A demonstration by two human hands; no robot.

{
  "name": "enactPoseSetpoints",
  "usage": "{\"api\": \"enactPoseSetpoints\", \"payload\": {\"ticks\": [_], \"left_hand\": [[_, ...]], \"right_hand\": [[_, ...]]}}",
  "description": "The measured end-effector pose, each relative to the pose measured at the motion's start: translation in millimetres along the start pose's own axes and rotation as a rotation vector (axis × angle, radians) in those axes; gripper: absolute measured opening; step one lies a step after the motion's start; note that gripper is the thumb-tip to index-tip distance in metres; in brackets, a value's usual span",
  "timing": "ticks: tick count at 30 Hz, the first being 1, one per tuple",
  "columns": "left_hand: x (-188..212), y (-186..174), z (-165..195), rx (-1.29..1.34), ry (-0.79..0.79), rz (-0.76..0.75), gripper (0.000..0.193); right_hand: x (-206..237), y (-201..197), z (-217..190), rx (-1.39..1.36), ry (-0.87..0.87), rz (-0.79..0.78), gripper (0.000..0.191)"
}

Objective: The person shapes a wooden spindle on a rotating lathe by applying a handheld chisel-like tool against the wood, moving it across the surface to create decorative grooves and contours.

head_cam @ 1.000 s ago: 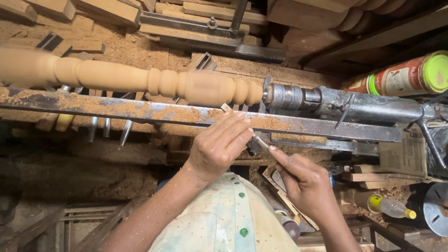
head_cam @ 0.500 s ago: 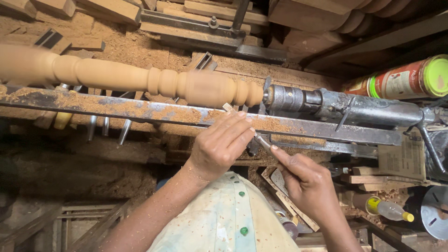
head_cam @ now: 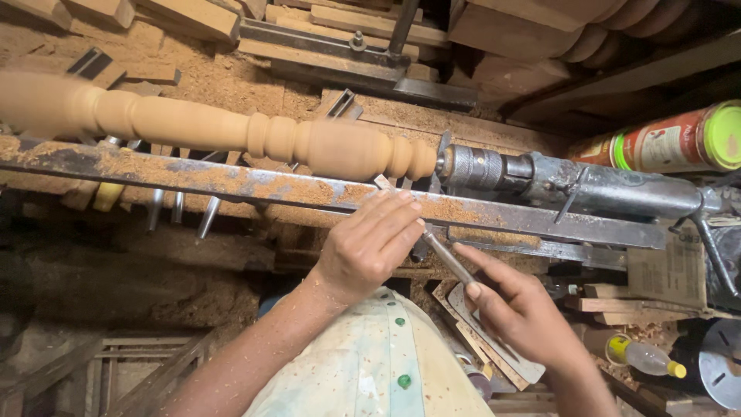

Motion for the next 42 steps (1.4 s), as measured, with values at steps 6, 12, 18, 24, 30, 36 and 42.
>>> {"api": "enactPoseSetpoints", "payload": {"ticks": [6, 12, 18, 24, 30, 36, 42], "left_hand": [[-4, 0, 1, 0.026, -0.019, 0.000, 0.021], [-28, -12, 3, 0.036, -0.034, 0.008, 0.024], [-34, -16, 5, 0.056, -0.053, -0.006, 0.021], [-40, -26, 5, 0.109, -0.026, -0.018, 0.023], [-29, -29, 0, 0.185, 0.016, -0.038, 0.024], [-25, -30, -7, 0.243, 0.017, -0.074, 0.025], [-26, -35, -11, 0.286, 0.017, -0.080, 0.021]], "right_hand": [[-5, -2, 22, -0.208, 0.147, -0.107, 0.055], [-12, 1, 29, -0.381, 0.125, -0.191, 0.050], [-16, 21, 56, -0.578, 0.095, -0.223, 0.055], [0, 40, 49, -0.626, 0.086, -0.150, 0.056], [41, 51, 27, -0.576, 0.293, 0.026, 0.061], [54, 61, -8, -0.591, 0.266, 0.097, 0.058], [63, 71, -12, -0.634, 0.286, 0.172, 0.054]]}}
Point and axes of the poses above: each hand's wrist, its own x-axis away from the middle knuckle, its own y-axis out of the palm, z = x × y, the point moved 10 cm from there along -x, towards the middle knuckle, and after that the axes turned 9 degrees about z, right-handed, at the moved point
